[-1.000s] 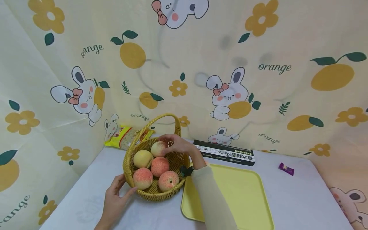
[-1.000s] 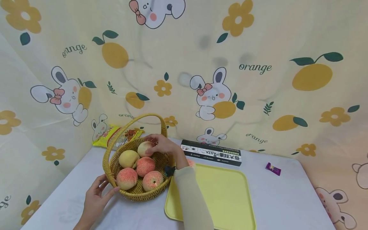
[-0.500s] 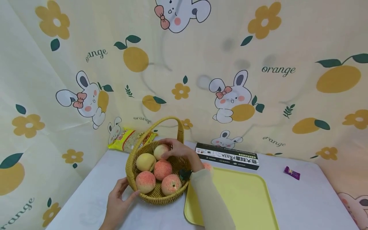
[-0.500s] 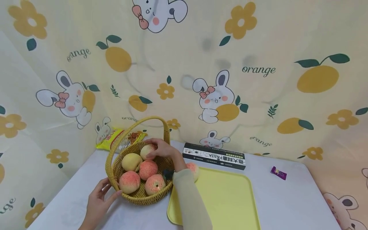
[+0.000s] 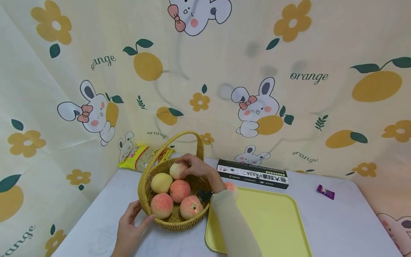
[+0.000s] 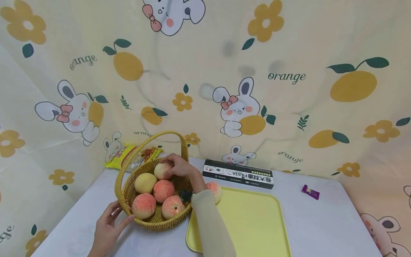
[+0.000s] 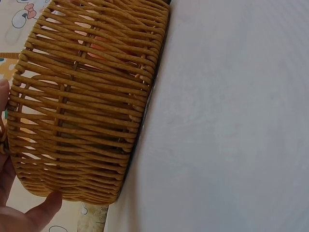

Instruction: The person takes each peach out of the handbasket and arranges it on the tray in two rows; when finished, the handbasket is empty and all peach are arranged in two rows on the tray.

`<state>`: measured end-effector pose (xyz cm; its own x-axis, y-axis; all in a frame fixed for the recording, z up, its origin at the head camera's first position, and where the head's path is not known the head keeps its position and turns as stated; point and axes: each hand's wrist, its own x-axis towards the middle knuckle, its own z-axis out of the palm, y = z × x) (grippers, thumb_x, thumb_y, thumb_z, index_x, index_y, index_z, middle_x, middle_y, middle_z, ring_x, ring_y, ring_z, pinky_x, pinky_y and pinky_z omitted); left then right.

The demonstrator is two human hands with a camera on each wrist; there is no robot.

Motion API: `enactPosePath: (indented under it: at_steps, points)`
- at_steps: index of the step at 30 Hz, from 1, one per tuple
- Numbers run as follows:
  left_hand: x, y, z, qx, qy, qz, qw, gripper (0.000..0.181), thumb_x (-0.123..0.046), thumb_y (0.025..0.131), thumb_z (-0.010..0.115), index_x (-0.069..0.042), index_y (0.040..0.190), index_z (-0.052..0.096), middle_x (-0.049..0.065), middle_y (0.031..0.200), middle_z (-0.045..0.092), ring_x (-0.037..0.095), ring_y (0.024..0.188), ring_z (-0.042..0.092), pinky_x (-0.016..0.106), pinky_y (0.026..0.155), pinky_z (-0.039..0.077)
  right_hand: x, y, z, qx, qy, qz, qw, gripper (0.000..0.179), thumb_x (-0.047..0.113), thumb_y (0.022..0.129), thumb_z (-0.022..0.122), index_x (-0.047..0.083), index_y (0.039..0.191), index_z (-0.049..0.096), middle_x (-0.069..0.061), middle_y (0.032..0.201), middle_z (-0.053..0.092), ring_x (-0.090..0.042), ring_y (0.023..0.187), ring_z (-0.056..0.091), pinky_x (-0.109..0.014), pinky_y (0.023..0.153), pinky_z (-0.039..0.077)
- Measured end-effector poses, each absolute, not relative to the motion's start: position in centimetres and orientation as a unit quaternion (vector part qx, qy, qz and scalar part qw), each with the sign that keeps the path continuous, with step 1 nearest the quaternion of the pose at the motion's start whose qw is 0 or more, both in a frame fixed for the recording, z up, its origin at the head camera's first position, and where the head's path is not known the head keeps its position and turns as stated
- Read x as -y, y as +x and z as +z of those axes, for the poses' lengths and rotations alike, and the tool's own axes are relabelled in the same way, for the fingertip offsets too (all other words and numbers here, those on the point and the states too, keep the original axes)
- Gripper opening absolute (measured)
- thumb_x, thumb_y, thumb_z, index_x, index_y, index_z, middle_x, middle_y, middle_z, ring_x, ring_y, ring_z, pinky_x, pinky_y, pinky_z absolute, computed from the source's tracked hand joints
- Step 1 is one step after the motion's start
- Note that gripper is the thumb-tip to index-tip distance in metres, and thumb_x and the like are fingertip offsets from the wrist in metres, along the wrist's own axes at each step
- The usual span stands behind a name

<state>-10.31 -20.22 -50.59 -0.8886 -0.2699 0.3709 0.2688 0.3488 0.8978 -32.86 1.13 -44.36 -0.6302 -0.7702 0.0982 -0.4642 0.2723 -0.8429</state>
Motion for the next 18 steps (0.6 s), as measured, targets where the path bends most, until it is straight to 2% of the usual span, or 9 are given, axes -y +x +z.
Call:
enactPosePath:
  at_steps: [6, 11, 18]
  points:
    - [20.31, -10.19, -50.63, 0.788, 0.002, -0.567, 0.239, 0.052, 0.0, 0.08, 0.082, 0.0, 0.125, 0.058, 0.012, 0.122, 0.062, 0.0, 0.113, 0.056, 0.008, 0.102, 0.042, -1.08, -32.62, -44.19, -0.774, -0.408, -0.452, 0.173, 0.055, 0.005, 0.087, 0.074, -0.005, 0.137, 0.054, -0.02, 0.138, 0.053, -0.032, 0.118, 0.052, -0.03, 0.091, 0.054]
    - [20.33, -10.21, -50.71, 0.787, -0.003, -0.567, 0.243, 0.052, 0.003, 0.079, 0.082, 0.001, 0.125, 0.058, 0.011, 0.121, 0.063, 0.0, 0.113, 0.057, 0.008, 0.102, 0.042, -0.93, -32.69, -44.42, -0.774, -0.406, -0.453, 0.177, 0.055, 0.003, 0.086, 0.075, -0.002, 0.137, 0.056, -0.019, 0.134, 0.054, -0.026, 0.108, 0.057, -0.027, 0.084, 0.055]
    - [20.37, -10.32, -50.63, 0.786, -0.004, -0.569, 0.24, 0.051, 0.002, 0.079, 0.082, 0.001, 0.125, 0.058, 0.011, 0.121, 0.063, 0.0, 0.114, 0.056, 0.008, 0.102, 0.042, -0.94, -32.68, -44.76, -0.772, -0.394, -0.469, 0.172, 0.051, -0.001, 0.083, 0.074, 0.0, 0.131, 0.057, -0.017, 0.132, 0.052, -0.025, 0.106, 0.055, -0.029, 0.086, 0.055]
